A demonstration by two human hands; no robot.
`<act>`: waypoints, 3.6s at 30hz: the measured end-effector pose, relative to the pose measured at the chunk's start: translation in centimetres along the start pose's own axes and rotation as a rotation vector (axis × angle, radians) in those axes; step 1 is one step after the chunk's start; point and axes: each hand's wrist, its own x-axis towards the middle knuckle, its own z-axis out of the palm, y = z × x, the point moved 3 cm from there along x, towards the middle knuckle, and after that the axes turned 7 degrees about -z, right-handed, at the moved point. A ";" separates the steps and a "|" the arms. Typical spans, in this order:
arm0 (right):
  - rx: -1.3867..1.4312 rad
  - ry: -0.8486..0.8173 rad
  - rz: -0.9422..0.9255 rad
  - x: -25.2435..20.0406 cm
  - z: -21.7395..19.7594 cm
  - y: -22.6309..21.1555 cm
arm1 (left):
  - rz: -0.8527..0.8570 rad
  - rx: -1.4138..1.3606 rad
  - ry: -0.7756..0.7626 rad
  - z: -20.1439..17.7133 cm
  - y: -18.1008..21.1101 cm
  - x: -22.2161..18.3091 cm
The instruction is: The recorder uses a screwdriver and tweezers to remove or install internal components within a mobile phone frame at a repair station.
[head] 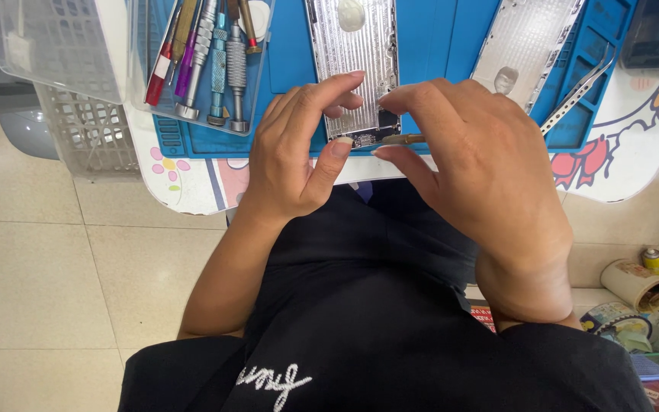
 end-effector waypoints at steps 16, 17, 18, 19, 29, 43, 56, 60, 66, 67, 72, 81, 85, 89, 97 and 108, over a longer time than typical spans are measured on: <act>0.028 -0.022 0.013 -0.6 -0.1 0.2 | 0.002 -0.002 -0.002 0.0 -0.1 -0.1; 0.027 -0.025 0.010 -0.8 0.1 0.2 | 0.003 -0.003 -0.003 0.0 -0.1 -0.1; 0.025 -0.029 0.006 -0.9 0.2 0.3 | 0.005 -0.005 -0.004 0.0 0.0 -0.1; 0.025 -0.029 0.006 -1.0 0.2 0.4 | 0.005 -0.005 -0.004 0.0 -0.1 -0.1; 0.023 -0.061 0.007 -1.2 0.2 0.2 | 0.015 -0.001 0.006 0.2 -0.2 0.0; -0.016 -0.051 -0.007 -0.8 0.2 -0.5 | -0.001 0.003 -0.003 -0.1 0.2 -0.3; 0.235 0.021 -0.004 -3.1 0.4 1.0 | 0.016 -0.006 0.002 0.0 0.7 0.0; 0.373 0.093 0.033 -4.1 0.0 2.2 | 0.105 0.088 0.009 -0.2 1.1 0.0; 0.599 0.190 0.100 -6.5 0.9 4.6 | 0.157 0.145 -0.016 -0.1 2.6 0.9; 0.598 0.194 0.099 -6.6 1.0 4.7 | 0.161 0.146 -0.017 0.0 2.4 0.9; 0.703 0.208 0.137 -6.8 1.6 5.0 | 0.204 0.139 -0.007 0.3 2.3 0.9; 0.781 0.237 0.148 -7.0 2.5 5.4 | 0.225 0.160 -0.003 0.8 2.0 0.8; 0.802 0.375 0.142 -8.5 4.4 6.8 | 0.187 0.159 0.016 0.6 2.3 0.8; 0.871 0.744 0.164 -10.4 6.5 9.1 | 0.161 0.136 0.041 0.5 2.2 0.9; 0.760 0.936 0.107 -10.4 9.3 10.4 | 0.113 0.115 0.054 0.9 1.6 0.3; 0.764 0.971 0.098 -10.7 10.0 10.0 | 0.092 0.177 0.108 1.3 3.0 1.1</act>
